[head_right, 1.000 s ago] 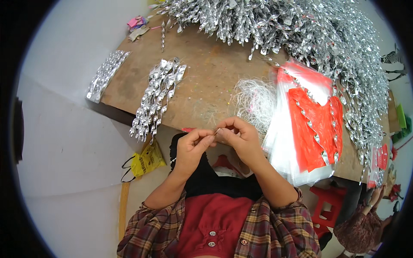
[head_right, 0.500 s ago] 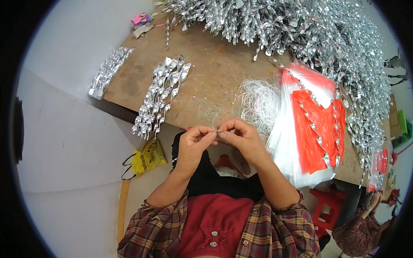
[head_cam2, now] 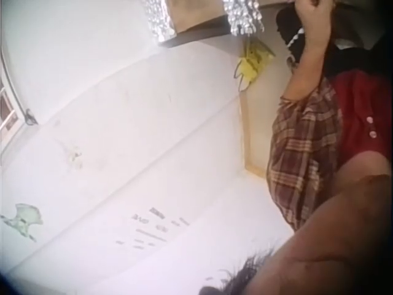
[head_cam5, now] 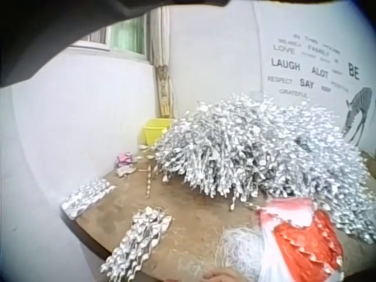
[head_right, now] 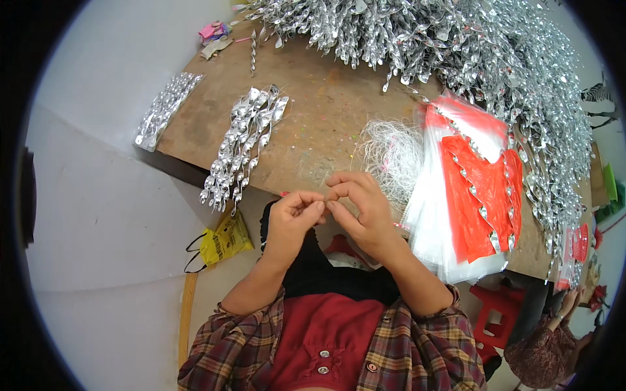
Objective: Assembling small silver decorative components and packaging them on a workstation.
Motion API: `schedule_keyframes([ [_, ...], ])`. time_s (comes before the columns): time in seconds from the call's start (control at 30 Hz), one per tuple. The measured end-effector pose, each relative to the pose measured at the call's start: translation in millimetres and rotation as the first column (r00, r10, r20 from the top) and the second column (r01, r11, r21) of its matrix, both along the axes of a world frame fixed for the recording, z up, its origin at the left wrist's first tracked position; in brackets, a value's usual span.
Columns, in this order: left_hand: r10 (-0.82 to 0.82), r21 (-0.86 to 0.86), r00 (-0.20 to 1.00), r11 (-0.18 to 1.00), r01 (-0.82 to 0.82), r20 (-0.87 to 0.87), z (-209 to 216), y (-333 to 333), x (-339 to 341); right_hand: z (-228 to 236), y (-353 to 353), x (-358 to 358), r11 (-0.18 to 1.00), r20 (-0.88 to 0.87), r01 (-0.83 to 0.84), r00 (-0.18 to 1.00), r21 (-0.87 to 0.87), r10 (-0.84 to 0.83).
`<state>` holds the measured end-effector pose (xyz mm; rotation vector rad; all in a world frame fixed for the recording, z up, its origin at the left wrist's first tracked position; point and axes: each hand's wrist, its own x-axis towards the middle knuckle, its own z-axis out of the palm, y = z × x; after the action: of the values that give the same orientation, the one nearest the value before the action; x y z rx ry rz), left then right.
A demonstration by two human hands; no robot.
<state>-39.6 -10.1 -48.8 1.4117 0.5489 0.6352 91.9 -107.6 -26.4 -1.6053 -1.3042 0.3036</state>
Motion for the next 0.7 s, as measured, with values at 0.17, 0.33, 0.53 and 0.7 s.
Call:
schedule_keyframes([
  [0.17,-0.204,-0.442,0.963,0.857,0.263,0.178,-5.9,16.4,-0.3,0.6,-0.8,4.4,0.998,0.099,-0.036,0.995,0.044,0.032],
  [0.33,-0.204,-0.443,0.965,0.859,0.256,0.163,-2.5,17.4,-2.8,0.0,-0.9,7.2,0.996,0.011,-0.069,0.998,0.057,0.069],
  [0.53,-0.194,-0.447,0.965,0.858,0.253,0.174,4.8,14.0,-5.0,-12.7,0.3,4.1,0.998,-0.204,0.01,0.979,-0.068,-0.023],
  [0.7,-0.15,-0.442,0.975,0.872,0.209,0.163,2.7,12.6,-3.4,-9.4,0.7,-2.9,0.999,-0.07,0.029,0.997,-0.016,-0.03],
])
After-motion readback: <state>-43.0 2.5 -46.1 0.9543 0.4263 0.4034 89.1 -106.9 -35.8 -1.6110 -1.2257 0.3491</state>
